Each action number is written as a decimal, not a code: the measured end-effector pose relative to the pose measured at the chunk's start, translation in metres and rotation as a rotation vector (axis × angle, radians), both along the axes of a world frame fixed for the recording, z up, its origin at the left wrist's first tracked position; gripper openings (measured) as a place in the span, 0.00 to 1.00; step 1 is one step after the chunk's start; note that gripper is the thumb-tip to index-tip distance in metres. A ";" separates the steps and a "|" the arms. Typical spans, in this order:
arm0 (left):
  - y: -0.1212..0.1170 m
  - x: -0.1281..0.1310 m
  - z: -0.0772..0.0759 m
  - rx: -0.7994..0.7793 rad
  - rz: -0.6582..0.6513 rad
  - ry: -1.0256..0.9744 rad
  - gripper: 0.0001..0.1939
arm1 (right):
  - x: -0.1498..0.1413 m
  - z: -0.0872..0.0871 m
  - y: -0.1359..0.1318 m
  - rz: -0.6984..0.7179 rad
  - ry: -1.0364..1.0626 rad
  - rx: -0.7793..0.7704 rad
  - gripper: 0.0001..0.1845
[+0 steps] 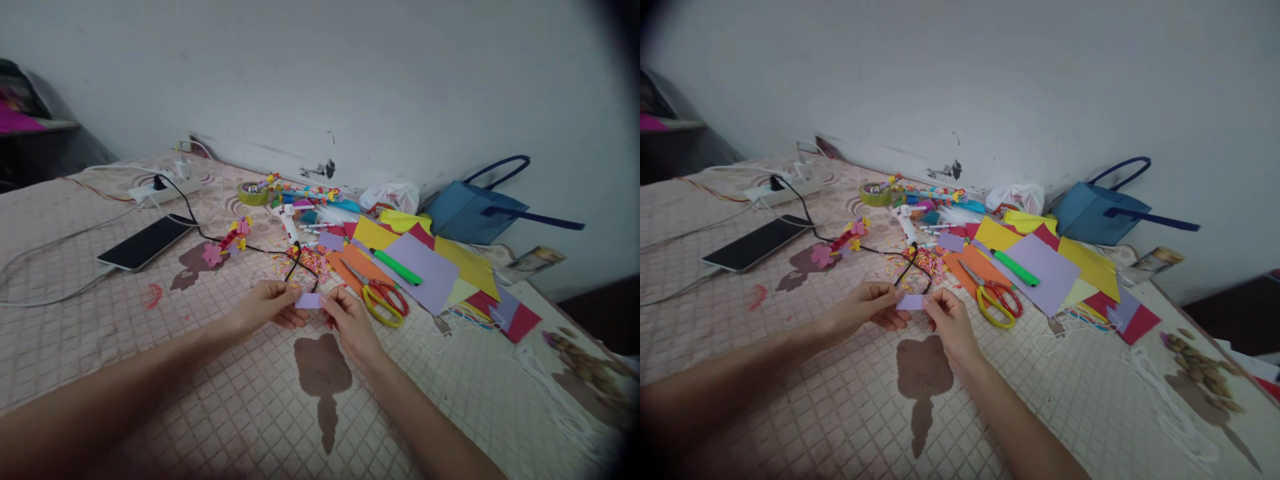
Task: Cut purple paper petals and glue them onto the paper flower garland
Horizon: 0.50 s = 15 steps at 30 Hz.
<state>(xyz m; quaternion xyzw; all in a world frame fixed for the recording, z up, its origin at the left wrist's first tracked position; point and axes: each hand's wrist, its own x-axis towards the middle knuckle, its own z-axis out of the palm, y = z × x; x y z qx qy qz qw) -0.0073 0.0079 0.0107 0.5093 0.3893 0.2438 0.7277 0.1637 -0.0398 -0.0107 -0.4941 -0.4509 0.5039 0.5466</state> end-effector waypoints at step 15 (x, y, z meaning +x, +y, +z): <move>-0.004 -0.001 -0.007 0.229 -0.036 0.075 0.18 | -0.001 -0.007 -0.009 0.078 -0.088 -0.098 0.14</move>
